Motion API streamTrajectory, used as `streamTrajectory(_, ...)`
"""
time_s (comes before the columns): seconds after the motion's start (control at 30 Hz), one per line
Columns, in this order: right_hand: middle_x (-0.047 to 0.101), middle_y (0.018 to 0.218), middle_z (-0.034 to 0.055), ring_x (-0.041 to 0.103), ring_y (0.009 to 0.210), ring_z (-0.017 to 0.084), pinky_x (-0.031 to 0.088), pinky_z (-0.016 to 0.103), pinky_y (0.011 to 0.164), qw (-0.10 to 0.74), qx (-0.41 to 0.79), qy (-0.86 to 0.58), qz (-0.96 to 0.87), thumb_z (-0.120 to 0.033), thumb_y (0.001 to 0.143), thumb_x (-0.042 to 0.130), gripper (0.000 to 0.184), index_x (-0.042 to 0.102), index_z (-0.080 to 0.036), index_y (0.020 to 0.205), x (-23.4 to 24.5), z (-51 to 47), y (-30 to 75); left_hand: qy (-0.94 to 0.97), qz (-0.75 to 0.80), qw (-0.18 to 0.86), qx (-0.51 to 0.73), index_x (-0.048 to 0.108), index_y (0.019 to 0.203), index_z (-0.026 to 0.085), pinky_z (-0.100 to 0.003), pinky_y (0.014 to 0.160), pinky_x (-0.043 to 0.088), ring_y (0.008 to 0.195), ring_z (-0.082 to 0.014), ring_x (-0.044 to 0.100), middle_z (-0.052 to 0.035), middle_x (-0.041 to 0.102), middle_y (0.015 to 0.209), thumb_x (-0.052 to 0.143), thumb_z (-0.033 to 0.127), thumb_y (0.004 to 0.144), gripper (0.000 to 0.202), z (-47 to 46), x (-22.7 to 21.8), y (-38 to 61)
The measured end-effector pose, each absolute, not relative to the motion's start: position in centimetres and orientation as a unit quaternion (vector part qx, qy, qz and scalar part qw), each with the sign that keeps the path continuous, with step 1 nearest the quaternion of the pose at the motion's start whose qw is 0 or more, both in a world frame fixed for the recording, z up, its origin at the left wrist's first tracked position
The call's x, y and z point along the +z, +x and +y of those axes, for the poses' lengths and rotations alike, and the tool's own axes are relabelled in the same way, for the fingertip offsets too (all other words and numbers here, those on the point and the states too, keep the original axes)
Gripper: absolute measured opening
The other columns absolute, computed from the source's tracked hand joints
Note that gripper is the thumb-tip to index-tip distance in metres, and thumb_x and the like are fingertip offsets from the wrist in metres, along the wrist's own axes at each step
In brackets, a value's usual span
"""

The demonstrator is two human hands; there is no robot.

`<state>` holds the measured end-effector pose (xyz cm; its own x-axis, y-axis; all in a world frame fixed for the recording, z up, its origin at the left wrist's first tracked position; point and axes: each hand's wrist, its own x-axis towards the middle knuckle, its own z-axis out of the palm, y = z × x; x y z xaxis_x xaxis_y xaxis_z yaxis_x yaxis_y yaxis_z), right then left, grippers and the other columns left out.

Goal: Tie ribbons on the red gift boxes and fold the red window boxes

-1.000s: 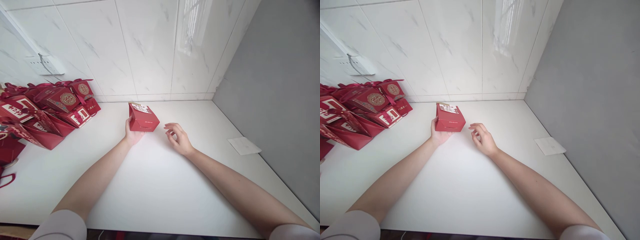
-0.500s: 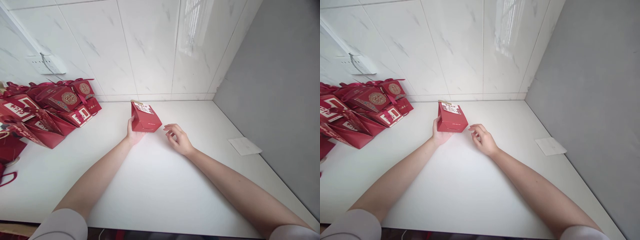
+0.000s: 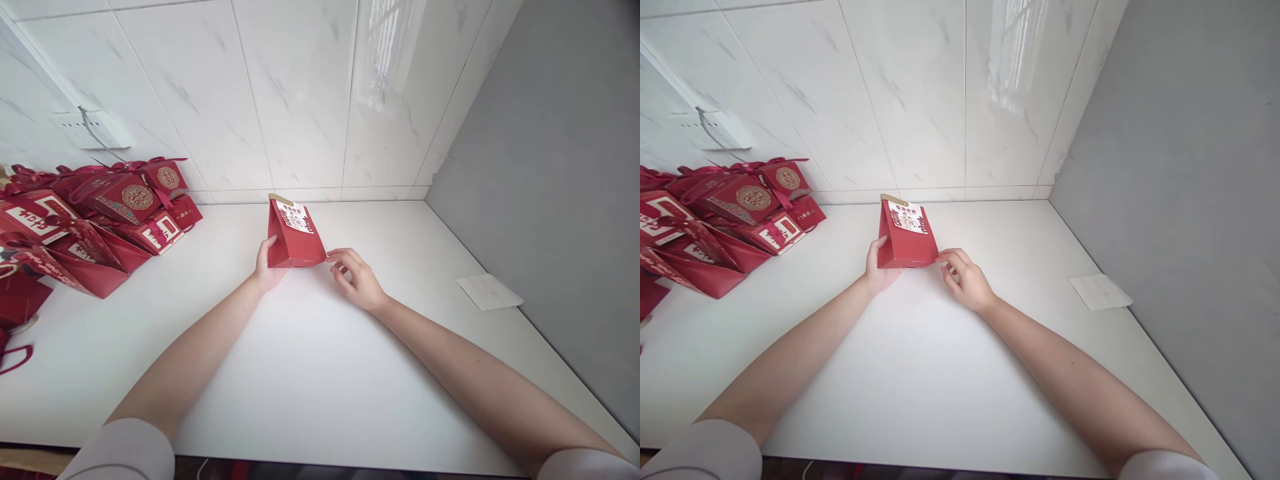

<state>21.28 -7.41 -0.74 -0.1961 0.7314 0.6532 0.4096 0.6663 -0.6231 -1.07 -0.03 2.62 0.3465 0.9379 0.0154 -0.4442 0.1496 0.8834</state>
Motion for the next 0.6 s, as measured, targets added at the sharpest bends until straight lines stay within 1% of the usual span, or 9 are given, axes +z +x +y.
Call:
streamTrajectory(0.13, 0.061, 0.125, 0.0098, 0.067, 0.086, 0.018, 0.061, 0.037, 0.073, 0.513, 0.169, -0.386, -0.748, -0.024, 0.1, 0.046, 0.022, 0.06, -0.026, 0.116, -0.9, -7.2, 21.3, 0.459, 0.292, 0.678, 0.494, 0.064, 0.125, 0.024, -0.045, 0.089, 0.053, 0.123, -0.0357, 0.059, -0.0063, 0.069, 0.128, 0.05, 0.056, 0.089, 0.05, -0.4, 2.4, -0.7)
streamTrajectory(0.2, 0.06, 0.125, 0.0099, 0.067, 0.086, 0.018, 0.061, 0.037, 0.073, 0.516, 0.176, -0.391, -0.741, -0.028, 0.1, 0.046, 0.021, 0.06, -0.026, 0.115, -1.0, -7.1, 21.4, 0.507, 0.29, 0.649, 0.488, 0.062, 0.129, 0.023, -0.048, 0.094, 0.051, 0.125, -0.038, 0.057, -0.009, 0.066, 0.131, 0.052, 0.059, 0.089, 0.055, -0.7, 2.2, -0.3)
streamTrajectory(0.23, 0.06, 0.124, 0.01, 0.067, 0.086, 0.019, 0.061, 0.037, 0.073, 0.519, 0.181, -0.397, -0.735, -0.03, 0.101, 0.046, 0.021, 0.061, -0.026, 0.115, -1.0, -7.1, 21.4, 0.539, 0.291, 0.619, 0.492, 0.061, 0.131, 0.023, -0.049, 0.097, 0.05, 0.126, -0.0387, 0.056, -0.0105, 0.064, 0.134, 0.055, 0.06, 0.087, 0.058, -0.8, 2.1, -0.1)
streamTrajectory(0.3, 0.061, 0.124, 0.0103, 0.068, 0.089, 0.02, 0.061, 0.038, 0.076, 0.529, 0.192, -0.414, -0.715, -0.038, 0.102, 0.047, 0.023, 0.059, -0.026, 0.117, -0.9, -7.1, 21.5, 0.609, 0.304, 0.525, 0.511, 0.056, 0.137, 0.024, -0.049, 0.104, 0.045, 0.128, -0.039, 0.053, -0.0127, 0.057, 0.142, 0.071, 0.056, 0.078, 0.068, -1.1, 1.8, 0.3)
streamTrajectory(0.37, 0.06, 0.131, 0.0118, 0.069, 0.096, 0.022, 0.061, 0.041, 0.082, 0.547, 0.209, -0.42, -0.693, -0.046, 0.101, 0.049, 0.032, 0.054, -0.026, 0.126, -0.8, -7.1, 21.7, 0.676, 0.315, 0.425, 0.512, 0.049, 0.143, 0.026, -0.05, 0.112, 0.039, 0.134, -0.0394, 0.048, -0.0138, 0.047, 0.149, 0.087, 0.043, 0.064, 0.089, -1.4, 1.4, 0.6)
streamTrajectory(0.4, 0.057, 0.137, 0.0129, 0.069, 0.102, 0.024, 0.06, 0.043, 0.085, 0.555, 0.221, -0.415, -0.687, -0.05, 0.1, 0.049, 0.039, 0.05, -0.027, 0.132, -0.8, -7.2, 21.9, 0.702, 0.317, 0.393, 0.502, 0.046, 0.146, 0.027, -0.051, 0.115, 0.036, 0.137, -0.0401, 0.044, -0.0142, 0.043, 0.151, 0.09, 0.037, 0.058, 0.099, -1.6, 1.2, 0.7)
streamTrajectory(0.43, 0.053, 0.143, 0.0142, 0.068, 0.107, 0.025, 0.059, 0.044, 0.089, 0.559, 0.236, -0.406, -0.684, -0.053, 0.1, 0.049, 0.046, 0.045, -0.027, 0.137, -0.8, -7.2, 22.0, 0.721, 0.317, 0.378, 0.487, 0.043, 0.149, 0.027, -0.053, 0.117, 0.033, 0.14, -0.0411, 0.04, -0.0147, 0.04, 0.152, 0.092, 0.033, 0.055, 0.106, -1.7, 1.1, 0.8)
streamTrajectory(0.5, 0.045, 0.152, 0.016, 0.065, 0.116, 0.027, 0.057, 0.047, 0.095, 0.555, 0.264, -0.392, -0.684, -0.057, 0.099, 0.048, 0.055, 0.037, -0.028, 0.144, -0.9, -7.2, 22.3, 0.738, 0.318, 0.378, 0.459, 0.037, 0.153, 0.028, -0.057, 0.12, 0.027, 0.145, -0.0432, 0.033, -0.0162, 0.037, 0.153, 0.093, 0.031, 0.053, 0.115, -1.8, 0.9, 1.0)
streamTrajectory(0.6, 0.044, 0.153, 0.0162, 0.063, 0.119, 0.027, 0.054, 0.049, 0.099, 0.549, 0.284, -0.411, -0.67, -0.058, 0.1, 0.043, 0.054, 0.038, -0.027, 0.144, -1.5, -7.1, 22.6, 0.73, 0.346, 0.412, 0.421, 0.027, 0.158, 0.027, -0.064, 0.12, 0.022, 0.147, -0.0461, 0.028, -0.0189, 0.033, 0.156, 0.094, 0.028, 0.05, 0.127, -2.1, 2.1, 1.1)
